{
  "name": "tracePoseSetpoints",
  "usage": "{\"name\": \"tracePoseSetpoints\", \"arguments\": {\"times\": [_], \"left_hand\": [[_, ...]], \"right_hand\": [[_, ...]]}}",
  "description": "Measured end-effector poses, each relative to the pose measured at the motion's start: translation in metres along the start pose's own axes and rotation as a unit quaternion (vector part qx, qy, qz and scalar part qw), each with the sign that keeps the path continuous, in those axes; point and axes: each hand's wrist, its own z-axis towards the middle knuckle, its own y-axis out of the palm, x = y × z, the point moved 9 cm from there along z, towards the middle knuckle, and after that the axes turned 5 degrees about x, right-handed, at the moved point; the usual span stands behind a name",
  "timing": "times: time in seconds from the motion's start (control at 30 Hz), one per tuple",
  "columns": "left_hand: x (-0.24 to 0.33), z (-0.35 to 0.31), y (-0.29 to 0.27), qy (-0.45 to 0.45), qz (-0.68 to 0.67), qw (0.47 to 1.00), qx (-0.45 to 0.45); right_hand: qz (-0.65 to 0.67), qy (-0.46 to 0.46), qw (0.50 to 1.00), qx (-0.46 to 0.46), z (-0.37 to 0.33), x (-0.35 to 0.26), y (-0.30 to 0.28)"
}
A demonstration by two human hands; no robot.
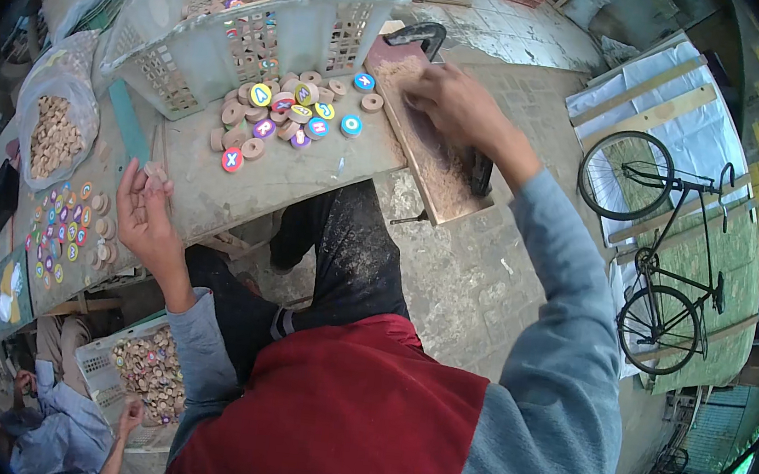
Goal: Assembling small wooden discs and squares by applying glue and joining parts together.
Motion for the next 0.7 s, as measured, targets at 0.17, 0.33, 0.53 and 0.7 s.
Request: {"name": "tracePoseSetpoints", "arguments": {"times": [0.17, 0.33, 0.53, 0.7], "left_hand": [[0.008, 0.0, 0.006, 0.004, -0.008, 1.0, 0.008], [0.002, 0.0, 0.008, 0.002, 0.002, 1.0, -0.023], [0.003, 0.002, -0.002, 0.012, -0.005, 1.0, 0.018], [0.009, 0.001, 0.004, 0.001, 0.005, 1.0, 0.004]], "right_hand": [[-0.008, 0.004, 0.999, -0.041, -0.047, -0.016, -0.012], [-0.02, 0.012, 1.0, 0.018, 0.006, 0.011, 0.001], [-0.006, -0.028, 1.0, 0.009, -0.026, -0.014, -0.011], [0.0, 0.044, 0.996, -0.083, -0.038, -0.015, -0.009]]}}
